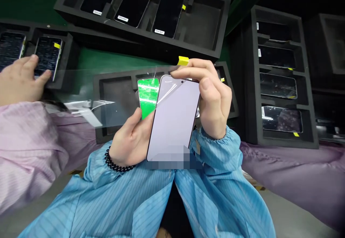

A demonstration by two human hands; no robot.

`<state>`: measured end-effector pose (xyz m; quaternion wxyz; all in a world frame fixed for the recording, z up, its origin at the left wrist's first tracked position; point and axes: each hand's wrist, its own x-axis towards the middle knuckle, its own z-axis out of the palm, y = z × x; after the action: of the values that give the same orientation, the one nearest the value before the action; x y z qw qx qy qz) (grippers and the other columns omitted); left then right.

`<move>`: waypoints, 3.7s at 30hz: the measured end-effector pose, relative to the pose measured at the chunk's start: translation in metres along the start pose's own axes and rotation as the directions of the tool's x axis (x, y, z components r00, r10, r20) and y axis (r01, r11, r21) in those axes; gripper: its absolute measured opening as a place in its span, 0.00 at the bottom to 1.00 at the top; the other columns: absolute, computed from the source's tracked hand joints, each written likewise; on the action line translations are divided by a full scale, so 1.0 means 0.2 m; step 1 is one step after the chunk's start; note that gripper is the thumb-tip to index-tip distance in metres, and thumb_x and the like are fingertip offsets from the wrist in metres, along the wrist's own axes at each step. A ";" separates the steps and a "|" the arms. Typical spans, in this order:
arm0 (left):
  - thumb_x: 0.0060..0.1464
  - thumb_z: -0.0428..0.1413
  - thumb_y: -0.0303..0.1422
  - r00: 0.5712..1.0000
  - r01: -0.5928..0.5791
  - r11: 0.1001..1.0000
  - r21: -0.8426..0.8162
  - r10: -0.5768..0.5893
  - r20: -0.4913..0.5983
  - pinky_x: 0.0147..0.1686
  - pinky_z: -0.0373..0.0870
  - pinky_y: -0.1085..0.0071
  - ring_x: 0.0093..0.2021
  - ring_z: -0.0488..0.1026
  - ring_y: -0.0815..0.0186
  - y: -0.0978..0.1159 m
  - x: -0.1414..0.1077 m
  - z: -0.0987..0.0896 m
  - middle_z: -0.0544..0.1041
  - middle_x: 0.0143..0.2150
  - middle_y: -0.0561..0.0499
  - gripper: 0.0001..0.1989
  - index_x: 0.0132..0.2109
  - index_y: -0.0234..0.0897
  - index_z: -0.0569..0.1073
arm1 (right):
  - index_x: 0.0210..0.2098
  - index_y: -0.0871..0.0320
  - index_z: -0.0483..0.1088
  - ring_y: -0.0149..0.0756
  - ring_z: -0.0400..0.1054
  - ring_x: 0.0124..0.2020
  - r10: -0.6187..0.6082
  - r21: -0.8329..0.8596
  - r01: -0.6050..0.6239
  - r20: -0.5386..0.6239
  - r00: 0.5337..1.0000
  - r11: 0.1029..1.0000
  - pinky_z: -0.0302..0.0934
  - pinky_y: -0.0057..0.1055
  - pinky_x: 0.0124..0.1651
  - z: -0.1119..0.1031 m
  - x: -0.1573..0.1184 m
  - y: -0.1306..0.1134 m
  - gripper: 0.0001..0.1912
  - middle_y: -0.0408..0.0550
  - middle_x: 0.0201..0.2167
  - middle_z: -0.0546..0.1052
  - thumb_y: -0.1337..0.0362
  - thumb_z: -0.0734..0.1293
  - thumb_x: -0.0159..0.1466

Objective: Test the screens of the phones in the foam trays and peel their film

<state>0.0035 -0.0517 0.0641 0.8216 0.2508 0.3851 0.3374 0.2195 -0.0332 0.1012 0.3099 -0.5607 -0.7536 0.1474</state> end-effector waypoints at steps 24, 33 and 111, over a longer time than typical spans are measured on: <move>0.47 0.64 0.28 0.969 -0.229 0.973 -0.022 0.226 -0.099 0.68 0.61 0.45 0.72 0.57 0.46 -0.12 -0.12 -0.37 0.62 0.71 0.44 0.47 0.71 0.48 0.53 | 0.48 0.55 0.75 0.45 0.68 0.56 -0.237 0.134 0.214 0.188 0.953 0.968 0.60 0.51 0.62 0.48 -0.30 0.19 0.14 0.55 0.54 0.76 0.64 0.59 0.71; 0.51 0.59 0.31 0.959 -0.264 0.964 0.040 0.267 -0.098 0.70 0.52 0.43 0.74 0.51 0.46 -0.09 -0.14 -0.40 0.65 0.69 0.49 0.44 0.72 0.50 0.50 | 0.52 0.52 0.75 0.46 0.64 0.61 -0.425 -0.022 0.473 0.403 0.810 0.881 0.46 0.61 0.71 0.50 -0.28 0.18 0.15 0.53 0.66 0.68 0.58 0.62 0.71; 0.44 0.65 0.45 0.915 -0.295 0.899 0.325 0.363 -0.175 0.57 0.70 0.41 0.65 0.69 0.44 -0.09 -0.10 -0.44 0.73 0.63 0.48 0.46 0.69 0.56 0.57 | 0.61 0.56 0.68 0.44 0.67 0.58 -0.447 -0.074 0.510 0.384 0.808 0.857 0.51 0.56 0.68 0.50 -0.28 0.20 0.20 0.59 0.63 0.70 0.61 0.58 0.73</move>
<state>-0.0698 -0.0658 0.0109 0.6556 0.3899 0.4753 0.4385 0.1966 -0.0608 -0.0152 0.1464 -0.3409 -0.9236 0.0962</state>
